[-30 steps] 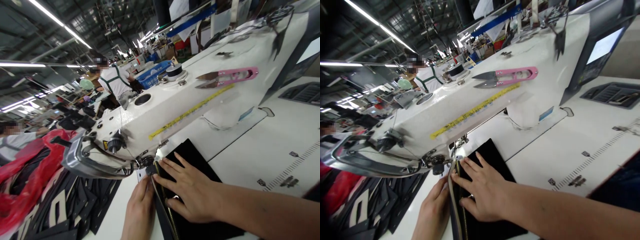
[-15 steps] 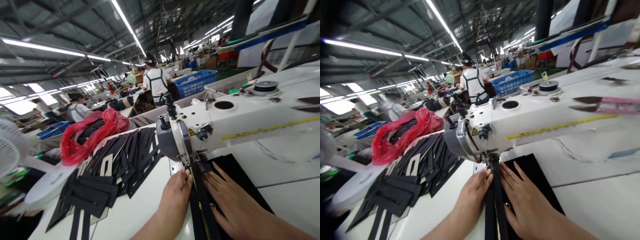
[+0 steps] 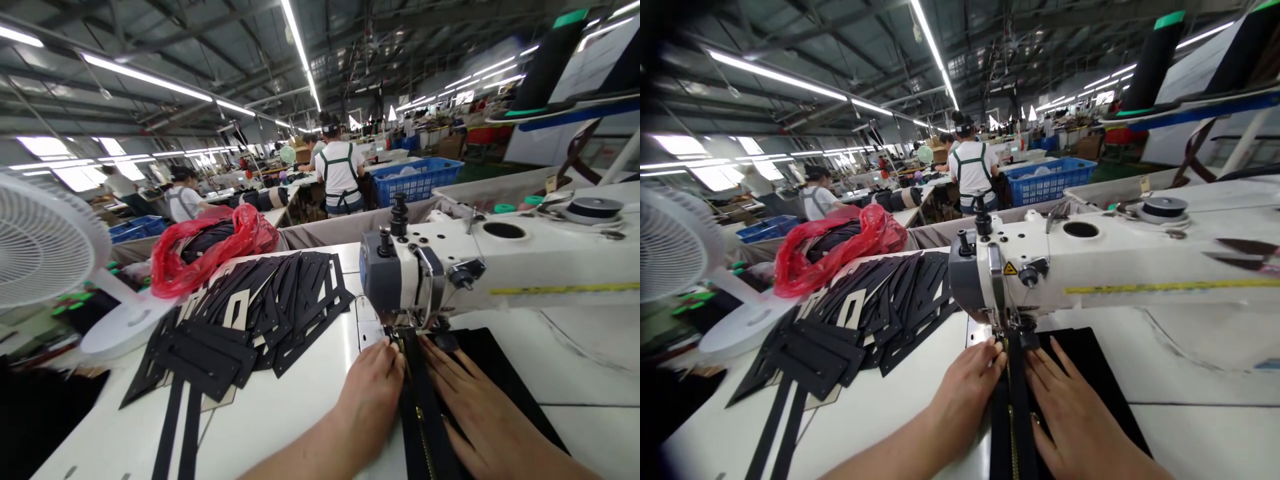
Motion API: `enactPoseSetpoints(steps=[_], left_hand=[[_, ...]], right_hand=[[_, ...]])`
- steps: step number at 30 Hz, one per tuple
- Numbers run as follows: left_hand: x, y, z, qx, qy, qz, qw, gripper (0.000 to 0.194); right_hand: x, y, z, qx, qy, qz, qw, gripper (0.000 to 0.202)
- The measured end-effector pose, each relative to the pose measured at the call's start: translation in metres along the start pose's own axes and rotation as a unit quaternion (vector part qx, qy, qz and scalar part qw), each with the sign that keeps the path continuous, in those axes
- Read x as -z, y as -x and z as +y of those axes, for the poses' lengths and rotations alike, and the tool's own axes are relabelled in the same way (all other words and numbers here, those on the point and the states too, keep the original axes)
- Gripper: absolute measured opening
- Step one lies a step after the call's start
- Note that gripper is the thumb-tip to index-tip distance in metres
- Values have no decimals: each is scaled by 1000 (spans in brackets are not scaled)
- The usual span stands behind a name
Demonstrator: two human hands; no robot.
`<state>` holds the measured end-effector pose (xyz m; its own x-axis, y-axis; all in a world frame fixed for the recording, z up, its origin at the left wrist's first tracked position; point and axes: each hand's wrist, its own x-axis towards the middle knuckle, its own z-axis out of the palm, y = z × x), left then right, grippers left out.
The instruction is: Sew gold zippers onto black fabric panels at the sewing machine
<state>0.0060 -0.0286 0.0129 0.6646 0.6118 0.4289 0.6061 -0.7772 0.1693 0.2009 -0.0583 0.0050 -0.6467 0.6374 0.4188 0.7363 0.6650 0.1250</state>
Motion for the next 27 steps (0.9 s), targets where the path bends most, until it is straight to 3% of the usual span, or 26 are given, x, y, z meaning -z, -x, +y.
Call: enactPoseSetpoints(steps=[9, 21, 27], left_hand=[[6, -3, 1, 9, 9, -3, 1000, 30], [0, 0, 0, 15, -2, 17, 1000, 21], [6, -3, -1, 18, -16, -32, 999, 20]], right_hand=[[-4, -1, 2, 1, -2, 2, 1000, 66], [5, -3, -1, -18, -23, -66, 997, 62], [-5, -2, 2, -2, -13, 2, 1000, 65]])
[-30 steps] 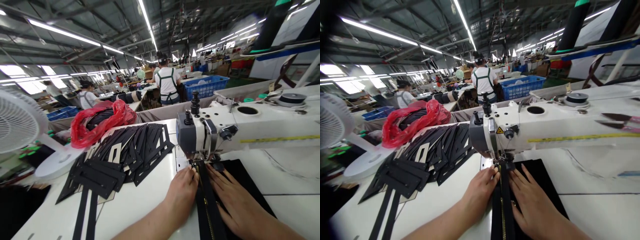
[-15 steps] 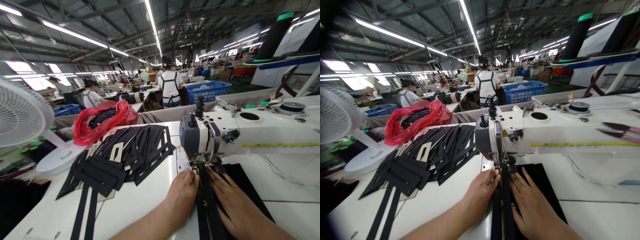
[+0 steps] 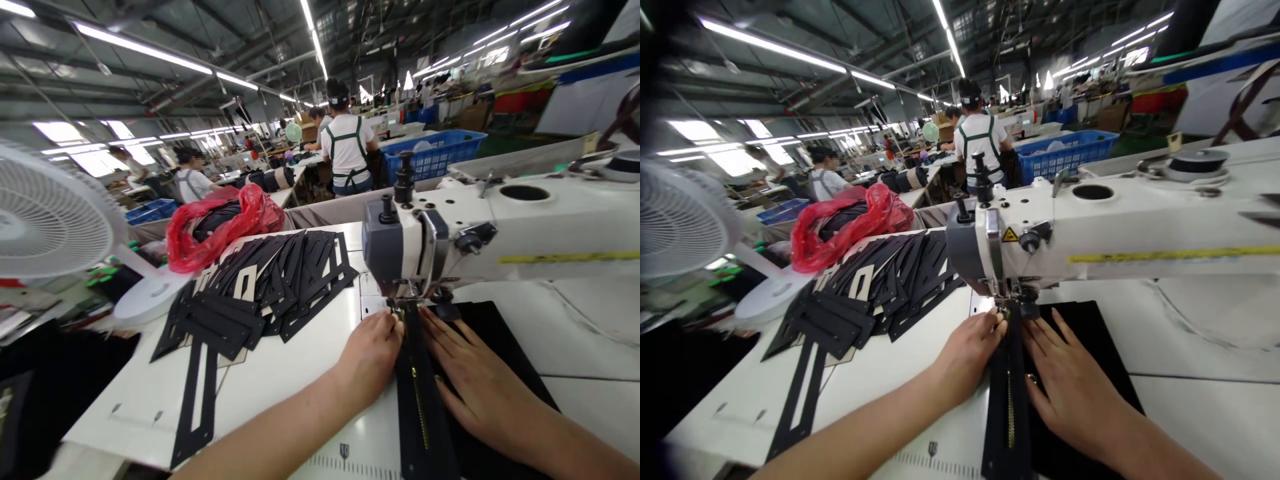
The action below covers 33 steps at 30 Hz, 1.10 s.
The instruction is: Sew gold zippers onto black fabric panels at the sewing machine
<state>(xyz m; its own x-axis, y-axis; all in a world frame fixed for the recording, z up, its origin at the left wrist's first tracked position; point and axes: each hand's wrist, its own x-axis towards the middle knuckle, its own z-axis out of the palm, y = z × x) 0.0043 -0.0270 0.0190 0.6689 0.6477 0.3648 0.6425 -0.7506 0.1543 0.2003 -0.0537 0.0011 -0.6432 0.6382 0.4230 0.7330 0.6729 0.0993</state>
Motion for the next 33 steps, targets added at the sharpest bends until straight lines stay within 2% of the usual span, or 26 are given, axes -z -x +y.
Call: enactPoseSetpoints(steps=[6, 10, 16, 22, 25, 33], left_hand=[[-1, -2, -3, 8, -12, -14, 1000, 21], [-5, -7, -7, 30, -23, -27, 999, 20], [-10, -8, -16, 29, -12, 3, 999, 18], [-3, 20, 1, -48, 13, 58, 997, 23], [0, 26, 9, -57, 13, 82, 995, 23], [0, 19, 0, -56, 30, 51, 997, 24]], right_hand=[[-9, -1, 7, 18, 11, 46, 999, 67], [-11, -3, 12, 20, 8, 28, 999, 68], [-6, -12, 21, 28, 15, 11, 999, 69], [5, 4, -8, 0, 54, 2, 999, 66], [3, 12, -20, 0, 66, -5, 998, 64], [2, 4, -16, -16, 48, -39, 998, 61]])
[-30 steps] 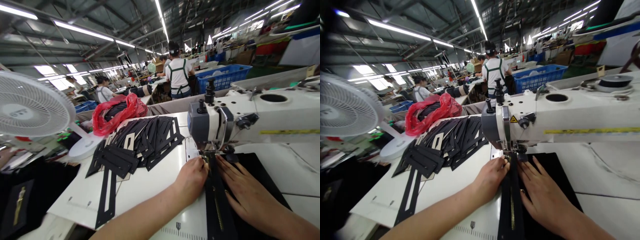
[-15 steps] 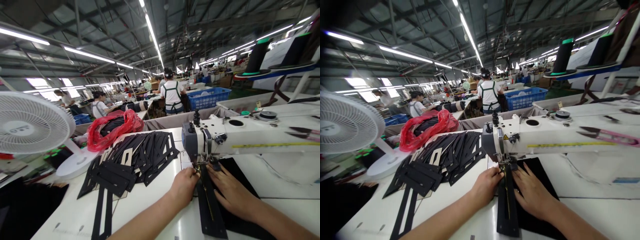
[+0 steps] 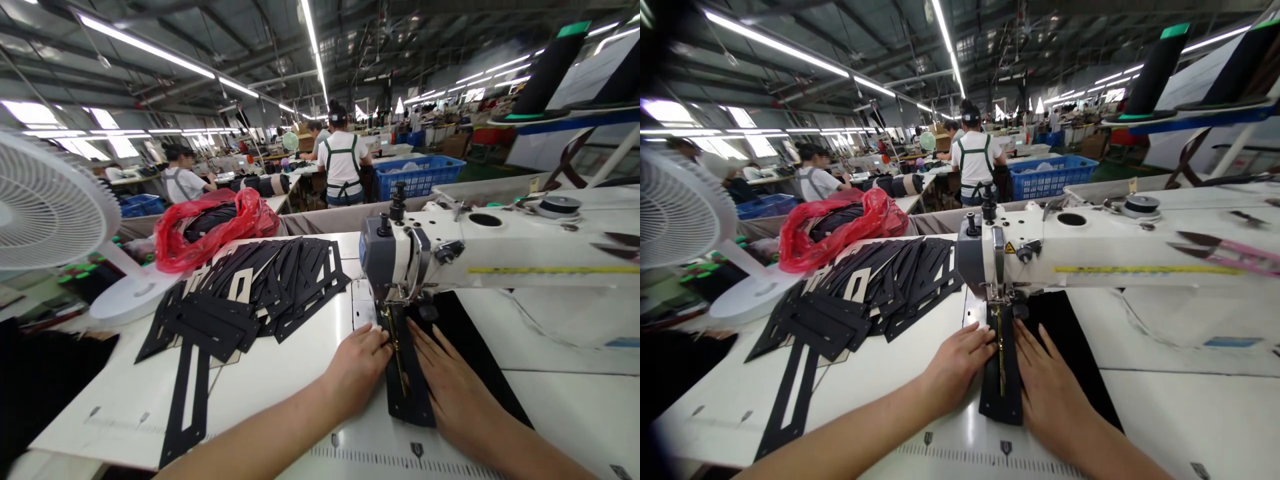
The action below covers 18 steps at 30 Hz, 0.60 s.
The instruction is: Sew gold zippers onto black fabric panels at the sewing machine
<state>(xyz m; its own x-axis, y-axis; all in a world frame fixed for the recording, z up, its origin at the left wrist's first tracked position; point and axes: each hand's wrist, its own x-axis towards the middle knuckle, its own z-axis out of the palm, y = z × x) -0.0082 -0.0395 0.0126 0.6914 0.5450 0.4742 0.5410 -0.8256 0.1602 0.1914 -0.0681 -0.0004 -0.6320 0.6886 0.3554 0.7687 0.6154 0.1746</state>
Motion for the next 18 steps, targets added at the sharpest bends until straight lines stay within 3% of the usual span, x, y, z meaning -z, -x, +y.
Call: enactPoseSetpoints(steps=[11, 18], left_hand=[[-4, -15, -16, -7, -15, -2, 1000, 20], [-7, -19, -22, 21, -3, -28, 999, 21]], right_hand=[[-9, -14, 15, 1, -43, 30, 999, 59], [-8, -24, 24, -26, -123, 2, 992, 44]])
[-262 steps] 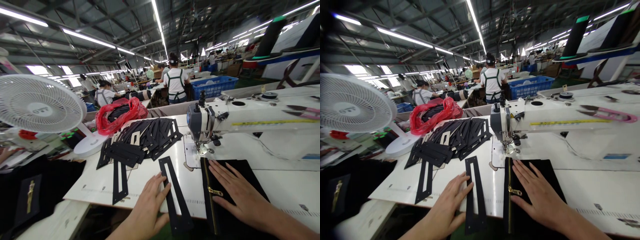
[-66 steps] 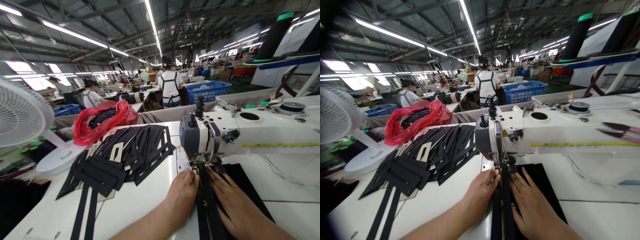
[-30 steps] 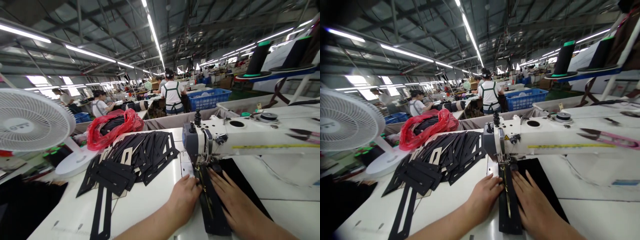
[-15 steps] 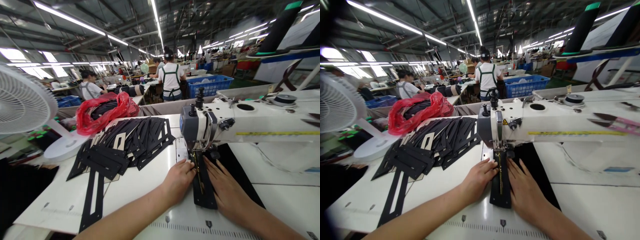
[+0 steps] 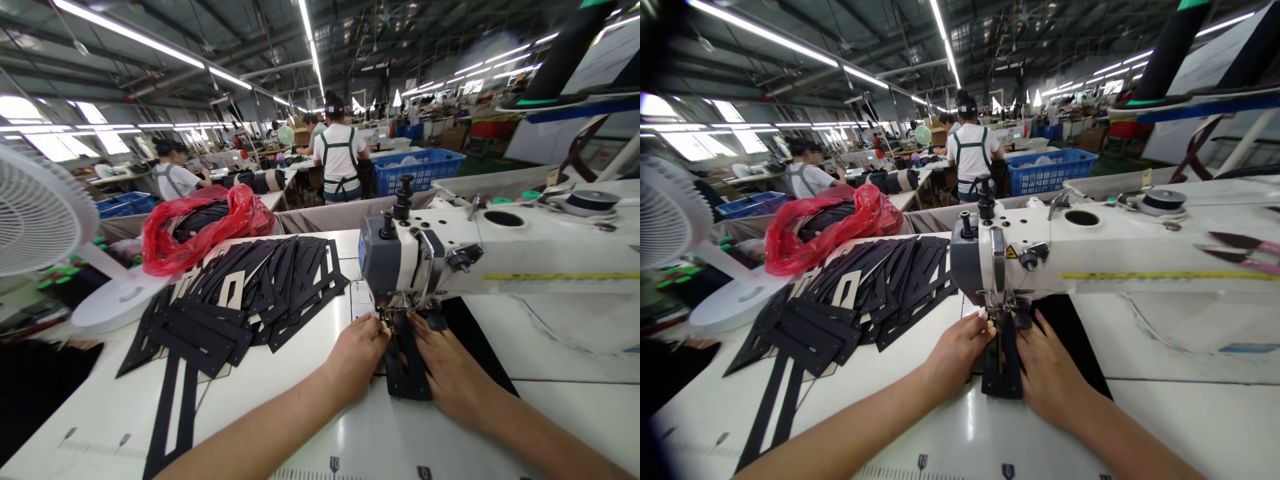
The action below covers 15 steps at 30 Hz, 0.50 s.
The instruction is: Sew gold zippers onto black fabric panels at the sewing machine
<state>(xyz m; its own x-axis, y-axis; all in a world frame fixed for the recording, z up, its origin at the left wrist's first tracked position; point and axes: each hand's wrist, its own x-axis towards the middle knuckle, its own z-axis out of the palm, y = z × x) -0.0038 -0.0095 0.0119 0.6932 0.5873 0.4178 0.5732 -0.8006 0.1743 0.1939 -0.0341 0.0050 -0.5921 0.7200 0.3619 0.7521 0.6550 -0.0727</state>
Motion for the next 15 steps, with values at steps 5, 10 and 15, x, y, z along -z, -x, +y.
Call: enactPoseSetpoints(steps=[5, 10, 15], left_hand=[[6, 1, 5, 22, -26, -40, 999, 22], [8, 5, 21, 49, -31, -37, 998, 26], [5, 9, 28, 48, -37, -36, 998, 27]], right_hand=[[5, -16, 15, -68, -40, 44, 996, 18], [7, -30, 20, -6, -47, 60, 997, 27], [0, -29, 20, -55, -44, 68, 995, 19]])
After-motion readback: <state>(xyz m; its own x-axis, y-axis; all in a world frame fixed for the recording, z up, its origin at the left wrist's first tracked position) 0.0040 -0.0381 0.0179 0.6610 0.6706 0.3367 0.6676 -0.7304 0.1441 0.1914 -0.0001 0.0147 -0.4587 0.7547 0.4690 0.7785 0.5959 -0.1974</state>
